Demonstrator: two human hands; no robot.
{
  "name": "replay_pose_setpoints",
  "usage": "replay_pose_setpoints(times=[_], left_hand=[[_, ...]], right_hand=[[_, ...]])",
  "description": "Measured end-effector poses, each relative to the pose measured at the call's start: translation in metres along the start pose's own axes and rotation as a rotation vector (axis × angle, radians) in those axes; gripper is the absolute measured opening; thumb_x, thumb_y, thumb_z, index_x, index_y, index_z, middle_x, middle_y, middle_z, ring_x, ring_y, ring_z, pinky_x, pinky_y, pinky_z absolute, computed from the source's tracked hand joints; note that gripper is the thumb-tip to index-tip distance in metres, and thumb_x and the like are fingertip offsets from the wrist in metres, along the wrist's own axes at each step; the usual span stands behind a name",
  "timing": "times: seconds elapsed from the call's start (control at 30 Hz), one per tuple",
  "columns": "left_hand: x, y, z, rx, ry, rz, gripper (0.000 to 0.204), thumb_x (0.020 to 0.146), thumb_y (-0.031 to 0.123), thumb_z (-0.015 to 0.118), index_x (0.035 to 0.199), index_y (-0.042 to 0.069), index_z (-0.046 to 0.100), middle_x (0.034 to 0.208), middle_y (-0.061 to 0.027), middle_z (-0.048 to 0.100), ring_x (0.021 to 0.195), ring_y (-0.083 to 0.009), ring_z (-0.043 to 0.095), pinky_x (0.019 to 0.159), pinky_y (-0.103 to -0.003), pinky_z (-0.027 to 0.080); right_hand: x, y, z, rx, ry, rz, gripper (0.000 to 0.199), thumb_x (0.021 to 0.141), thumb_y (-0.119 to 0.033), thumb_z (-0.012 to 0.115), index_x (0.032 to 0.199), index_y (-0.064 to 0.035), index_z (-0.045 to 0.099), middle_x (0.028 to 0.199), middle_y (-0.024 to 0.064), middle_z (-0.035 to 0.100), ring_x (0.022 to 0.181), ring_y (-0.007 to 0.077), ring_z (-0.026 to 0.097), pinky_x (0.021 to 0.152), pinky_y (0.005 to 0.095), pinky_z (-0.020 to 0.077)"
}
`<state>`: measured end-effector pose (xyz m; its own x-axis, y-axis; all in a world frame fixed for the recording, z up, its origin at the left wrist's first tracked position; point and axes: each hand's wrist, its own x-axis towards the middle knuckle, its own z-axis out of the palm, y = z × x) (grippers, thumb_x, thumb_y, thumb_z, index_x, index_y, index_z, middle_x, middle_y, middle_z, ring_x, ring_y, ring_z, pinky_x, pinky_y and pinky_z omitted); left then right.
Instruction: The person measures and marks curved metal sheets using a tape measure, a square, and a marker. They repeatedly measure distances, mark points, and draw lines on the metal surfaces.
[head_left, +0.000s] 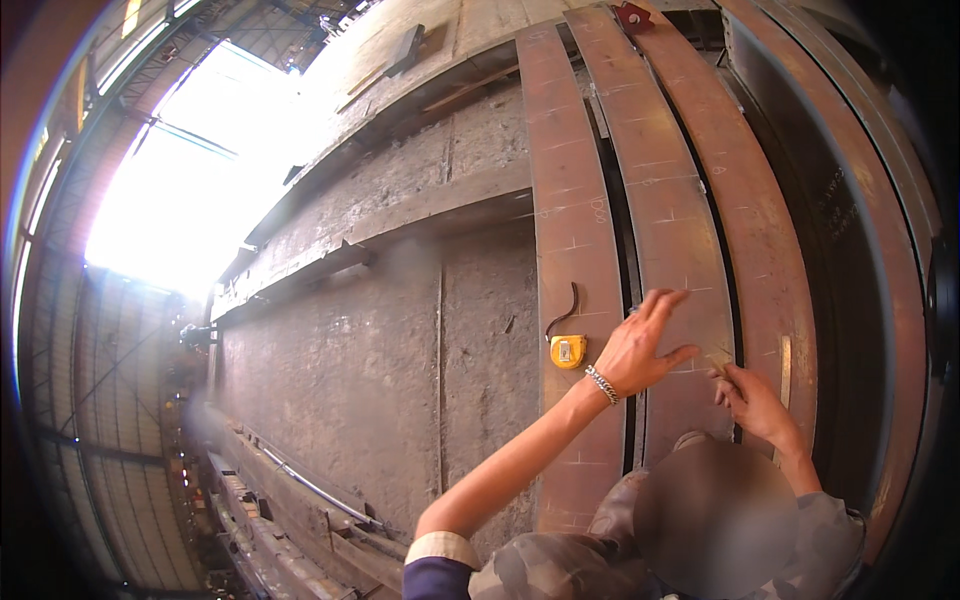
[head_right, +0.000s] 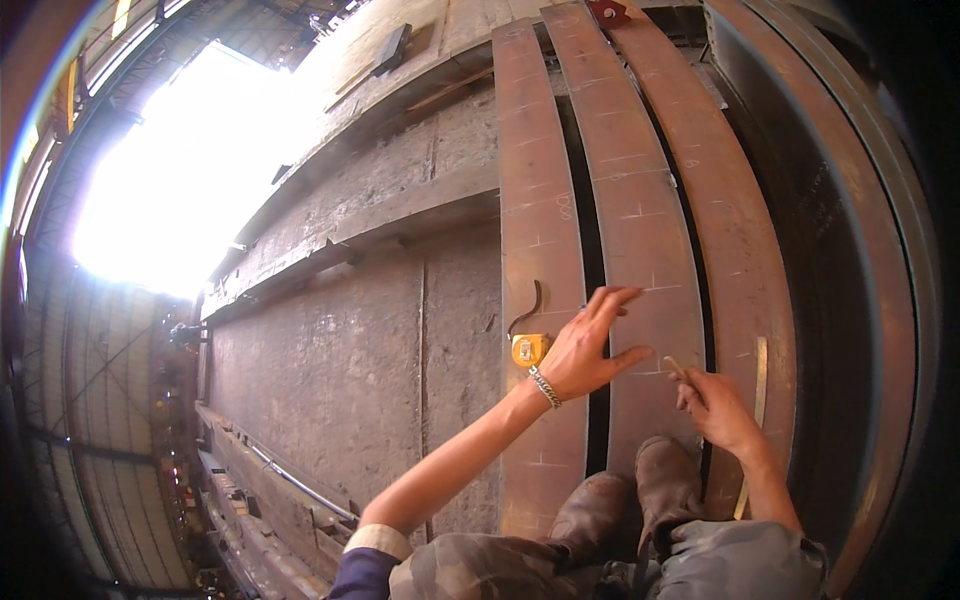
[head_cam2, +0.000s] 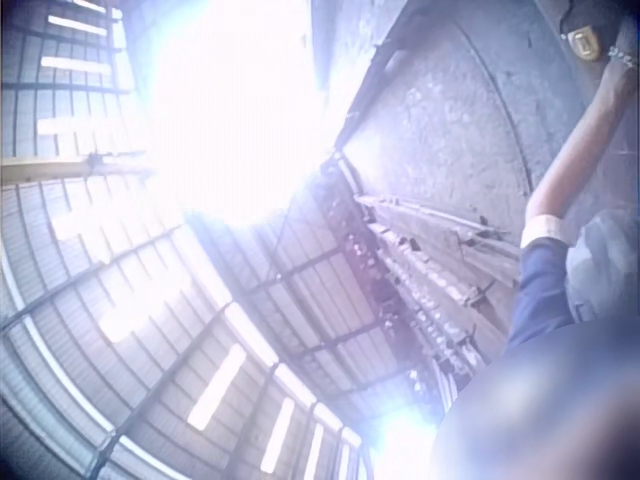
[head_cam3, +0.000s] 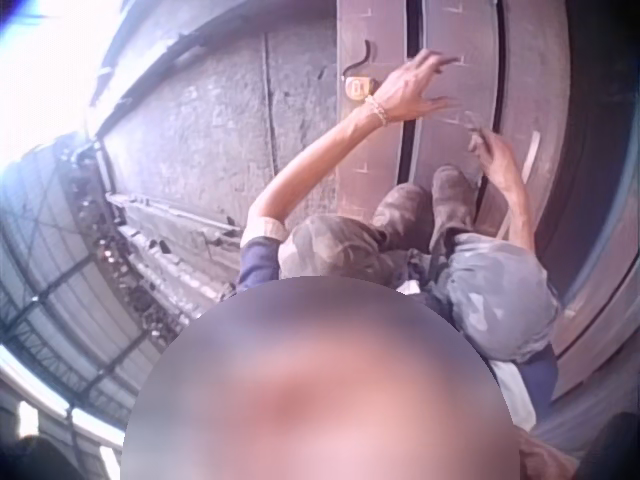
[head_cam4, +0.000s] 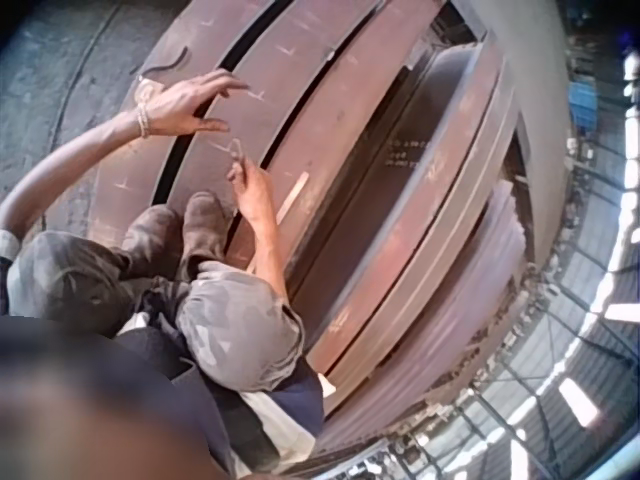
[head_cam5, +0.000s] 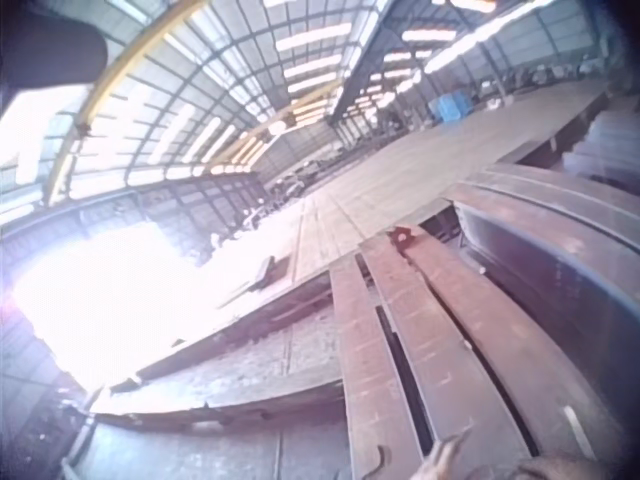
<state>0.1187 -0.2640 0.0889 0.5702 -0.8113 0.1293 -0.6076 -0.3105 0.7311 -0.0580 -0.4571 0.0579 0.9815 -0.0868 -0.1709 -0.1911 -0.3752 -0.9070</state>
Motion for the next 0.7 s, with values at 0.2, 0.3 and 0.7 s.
replay_pose_setpoints(times=[0.2, 0.3, 0.7], left_hand=[[0.022, 0.030, -0.014, 0.055, -0.276, 0.012, 0.024, 0.089, 0.024, 0.073, 0.103, 0.006, 0.066, 0.095, -0.0152, 0.071, 0.085, -0.0384, 0.070, 0.074, -0.048, 0.055], [0.028, 0.035, -0.019, 0.065, -0.249, -0.035, 0.019, 0.091, 0.021, 0.073, 0.097, 0.003, 0.068, 0.083, -0.0094, 0.073, 0.084, -0.0305, 0.074, 0.072, -0.041, 0.056], [0.048, 0.010, -0.048, -0.029, -0.283, -0.335, 0.025, 0.097, 0.017, 0.070, 0.120, 0.008, 0.069, 0.103, -0.0074, 0.077, 0.084, -0.0131, 0.073, 0.072, -0.029, 0.058]], right_hand=[[0.020, -0.033, -0.019, 0.310, -0.060, 0.080, 0.020, 0.101, -0.012, 0.062, 0.115, -0.0003, 0.055, 0.074, 0.0085, 0.071, 0.060, 0.0140, 0.063, 0.056, 0.0276, 0.0489], [0.029, -0.034, -0.027, 0.581, 0.039, 0.223, 0.021, 0.098, -0.018, 0.070, 0.109, -0.0025, 0.059, 0.075, 0.0081, 0.071, 0.055, 0.0082, 0.058, 0.047, 0.0233, 0.0451], [0.065, 0.031, 0.003, 0.605, 0.411, 0.114, 0.022, 0.104, -0.021, 0.060, 0.107, -0.0011, 0.069, 0.078, 0.0101, 0.068, 0.073, 0.0164, 0.066, 0.064, 0.0318, 0.0506]])
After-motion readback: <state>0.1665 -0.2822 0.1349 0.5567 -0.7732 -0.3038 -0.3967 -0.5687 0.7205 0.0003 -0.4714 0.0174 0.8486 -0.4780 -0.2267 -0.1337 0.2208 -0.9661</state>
